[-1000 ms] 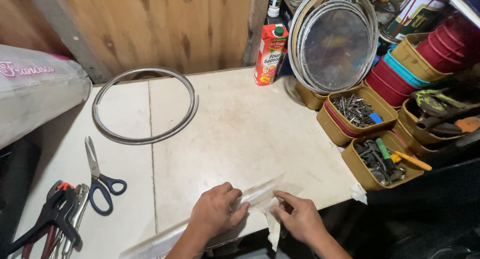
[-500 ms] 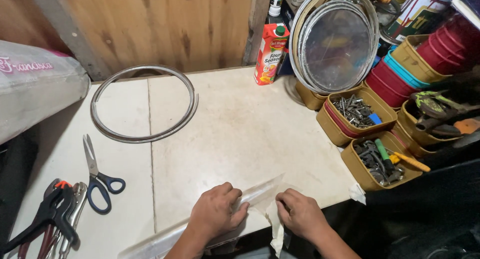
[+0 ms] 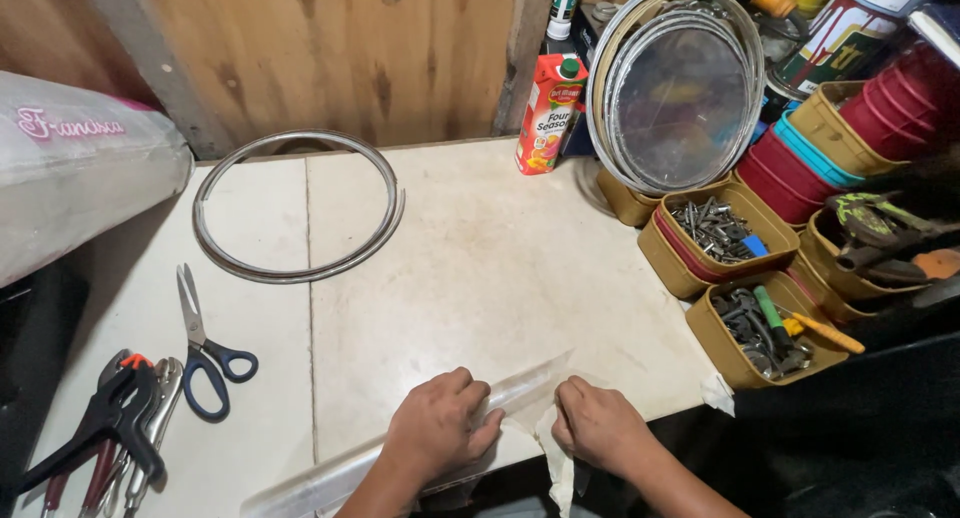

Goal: Rolling plastic sheets around a tube and inserting them into a metal hoop on a workbench

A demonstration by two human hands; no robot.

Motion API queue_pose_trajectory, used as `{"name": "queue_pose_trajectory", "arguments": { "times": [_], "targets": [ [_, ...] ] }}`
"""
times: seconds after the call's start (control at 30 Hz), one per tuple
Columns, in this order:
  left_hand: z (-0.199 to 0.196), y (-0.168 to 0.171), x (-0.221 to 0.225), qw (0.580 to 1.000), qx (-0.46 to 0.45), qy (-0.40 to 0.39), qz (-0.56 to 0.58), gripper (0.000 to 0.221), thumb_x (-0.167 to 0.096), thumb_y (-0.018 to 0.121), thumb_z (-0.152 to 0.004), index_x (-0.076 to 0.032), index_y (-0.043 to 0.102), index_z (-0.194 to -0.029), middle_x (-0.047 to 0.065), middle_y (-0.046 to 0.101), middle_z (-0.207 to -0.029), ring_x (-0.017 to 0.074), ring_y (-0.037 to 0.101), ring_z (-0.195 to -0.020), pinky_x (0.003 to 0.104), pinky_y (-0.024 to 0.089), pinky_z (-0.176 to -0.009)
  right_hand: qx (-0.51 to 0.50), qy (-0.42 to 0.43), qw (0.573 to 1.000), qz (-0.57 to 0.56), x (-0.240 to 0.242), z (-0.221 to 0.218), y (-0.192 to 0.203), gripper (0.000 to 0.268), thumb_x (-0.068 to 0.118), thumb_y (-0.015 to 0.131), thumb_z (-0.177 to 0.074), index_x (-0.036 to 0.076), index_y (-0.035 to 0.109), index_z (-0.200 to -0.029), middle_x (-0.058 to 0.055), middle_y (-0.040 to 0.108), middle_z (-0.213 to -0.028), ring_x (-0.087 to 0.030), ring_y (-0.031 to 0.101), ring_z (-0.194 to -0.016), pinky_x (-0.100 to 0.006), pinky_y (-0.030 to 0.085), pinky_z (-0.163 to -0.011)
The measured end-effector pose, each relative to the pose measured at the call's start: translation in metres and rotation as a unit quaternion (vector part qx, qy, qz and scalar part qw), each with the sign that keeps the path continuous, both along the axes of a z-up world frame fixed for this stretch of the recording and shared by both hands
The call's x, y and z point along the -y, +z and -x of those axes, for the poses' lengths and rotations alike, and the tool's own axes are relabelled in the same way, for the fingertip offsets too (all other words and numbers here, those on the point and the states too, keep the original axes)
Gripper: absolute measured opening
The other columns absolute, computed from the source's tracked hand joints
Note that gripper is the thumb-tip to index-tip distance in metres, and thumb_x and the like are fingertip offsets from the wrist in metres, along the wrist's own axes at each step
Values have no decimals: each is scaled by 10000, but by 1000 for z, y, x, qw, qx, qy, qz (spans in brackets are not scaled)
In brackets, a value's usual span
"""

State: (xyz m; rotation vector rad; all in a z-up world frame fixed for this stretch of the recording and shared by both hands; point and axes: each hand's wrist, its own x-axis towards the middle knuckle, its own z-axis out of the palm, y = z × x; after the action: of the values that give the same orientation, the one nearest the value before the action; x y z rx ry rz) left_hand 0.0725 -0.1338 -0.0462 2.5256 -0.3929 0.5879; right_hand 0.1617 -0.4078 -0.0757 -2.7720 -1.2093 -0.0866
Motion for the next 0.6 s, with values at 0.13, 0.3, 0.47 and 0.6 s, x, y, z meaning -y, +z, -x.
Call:
{"name": "queue_pose_trajectory", "arguments": {
  "times": [0.13, 0.3, 0.47, 0.6],
  "targets": [
    [0, 2, 0, 1000, -16, 2, -15, 319, -404, 725, -877, -112, 612, -814, 46, 512, -754, 259, 538, -598, 424, 465, -469, -40, -4, 999, -27, 1, 6, 6, 157, 206, 577, -803, 110, 476, -875, -85, 518, -808, -397, 535, -575, -534, 424, -473],
    [-2, -4, 0, 997, -61, 14, -39, 329, -438, 708, -898, -128, 630, -820, 38, 523, -768, 250, 555, -619, 418, 485, -493, -48, -35, 987, -146, 4, 14, 15, 162, 167, 650, -850, 151, 593, -1001, -25, 662, -835, -300, 640, -661, -462, 509, -554],
    [-2, -3, 1, 999, -36, 17, -37, 318, -421, 718, -882, -123, 626, -821, 45, 515, -773, 259, 565, -617, 422, 490, -491, 2, -5, 986, -166, 3, 15, 21, 180, 173, 698, -853, 150, 651, -1025, -11, 647, -778, -275, 634, -590, -443, 530, -485],
    [-2, -2, 1, 998, -40, 10, -37, 335, -431, 724, -890, -118, 622, -825, 53, 520, -780, 270, 562, -632, 433, 488, -510, 29, 28, 990, -135, 4, 7, 22, 127, 221, 693, -877, 166, 668, -989, -12, 656, -817, -286, 666, -639, -458, 536, -480]
  ]
}}
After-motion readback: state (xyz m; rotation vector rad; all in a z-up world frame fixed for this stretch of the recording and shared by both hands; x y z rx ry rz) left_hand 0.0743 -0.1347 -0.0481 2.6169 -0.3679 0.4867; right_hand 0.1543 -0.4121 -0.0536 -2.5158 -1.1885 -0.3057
